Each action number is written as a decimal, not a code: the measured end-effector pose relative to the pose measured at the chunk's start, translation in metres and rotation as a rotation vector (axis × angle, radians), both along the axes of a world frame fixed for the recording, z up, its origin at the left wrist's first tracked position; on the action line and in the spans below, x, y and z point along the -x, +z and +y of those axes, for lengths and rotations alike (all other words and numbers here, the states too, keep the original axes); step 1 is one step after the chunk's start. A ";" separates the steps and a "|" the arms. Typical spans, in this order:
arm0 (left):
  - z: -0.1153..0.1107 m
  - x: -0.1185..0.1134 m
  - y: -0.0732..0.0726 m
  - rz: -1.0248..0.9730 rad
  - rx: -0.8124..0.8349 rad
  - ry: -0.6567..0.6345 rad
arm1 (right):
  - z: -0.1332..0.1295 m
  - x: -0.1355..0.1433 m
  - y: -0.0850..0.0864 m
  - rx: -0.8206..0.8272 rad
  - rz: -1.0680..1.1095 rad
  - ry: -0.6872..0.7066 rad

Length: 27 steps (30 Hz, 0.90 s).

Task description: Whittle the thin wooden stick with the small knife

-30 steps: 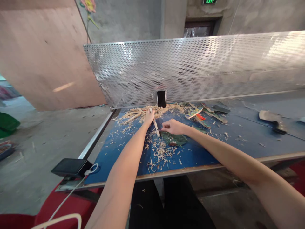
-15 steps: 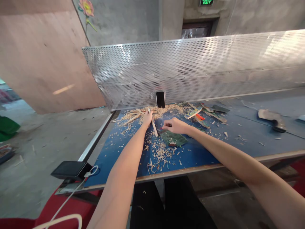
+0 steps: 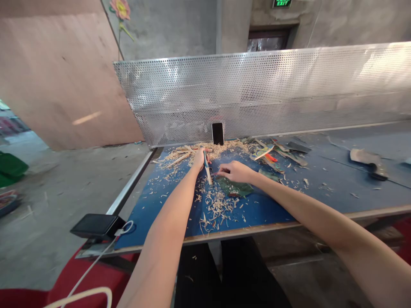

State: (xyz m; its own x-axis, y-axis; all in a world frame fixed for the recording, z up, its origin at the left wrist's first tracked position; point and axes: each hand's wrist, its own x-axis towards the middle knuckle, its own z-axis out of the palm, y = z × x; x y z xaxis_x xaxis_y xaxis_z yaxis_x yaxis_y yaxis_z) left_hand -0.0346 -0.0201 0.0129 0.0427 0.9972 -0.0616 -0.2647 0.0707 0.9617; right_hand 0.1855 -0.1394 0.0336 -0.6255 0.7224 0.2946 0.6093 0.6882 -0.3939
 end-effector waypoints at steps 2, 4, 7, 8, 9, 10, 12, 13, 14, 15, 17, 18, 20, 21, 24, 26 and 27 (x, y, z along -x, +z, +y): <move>0.000 0.000 0.000 0.004 -0.001 0.013 | 0.000 0.000 -0.001 0.000 0.002 0.005; -0.001 0.000 0.001 0.018 -0.005 0.018 | -0.001 0.000 -0.001 -0.003 0.012 0.017; -0.002 -0.001 0.002 0.028 0.001 0.014 | -0.005 0.001 0.000 -0.015 0.040 0.064; -0.003 -0.001 0.003 0.029 0.005 0.014 | -0.007 0.001 0.000 -0.017 0.046 0.072; -0.003 -0.001 0.003 0.030 0.010 0.014 | -0.008 0.002 0.000 -0.018 0.048 0.070; -0.004 -0.001 0.003 0.030 0.013 0.012 | -0.009 0.003 0.001 -0.018 0.044 0.061; -0.004 -0.001 0.004 0.026 0.013 0.011 | -0.011 0.006 0.000 -0.019 0.025 0.041; -0.005 -0.001 0.004 0.024 0.008 0.012 | -0.011 0.007 -0.001 -0.025 0.015 0.034; -0.005 -0.001 0.004 0.022 0.003 0.014 | -0.010 0.007 -0.002 -0.034 0.007 0.029; -0.005 -0.001 0.004 0.022 -0.002 0.015 | -0.009 0.007 -0.003 -0.045 0.002 0.023; -0.004 -0.001 0.003 0.029 -0.012 0.024 | -0.006 0.007 -0.005 -0.062 -0.003 0.013; -0.004 -0.001 0.003 0.038 -0.017 0.030 | -0.005 0.006 -0.006 -0.066 -0.006 0.012; -0.003 -0.001 0.001 0.068 -0.036 0.040 | -0.003 0.006 -0.007 -0.059 -0.006 0.019; -0.002 -0.001 0.000 0.090 -0.052 0.044 | -0.002 0.006 -0.007 -0.045 -0.001 0.025; 0.000 -0.001 -0.003 0.170 -0.086 0.062 | 0.000 0.007 -0.006 0.022 0.042 0.020; 0.002 -0.001 -0.005 0.219 -0.089 0.078 | -0.001 0.009 -0.007 0.071 0.079 0.000; 0.003 -0.001 -0.006 0.238 -0.085 0.086 | -0.001 0.010 -0.008 0.090 0.099 -0.011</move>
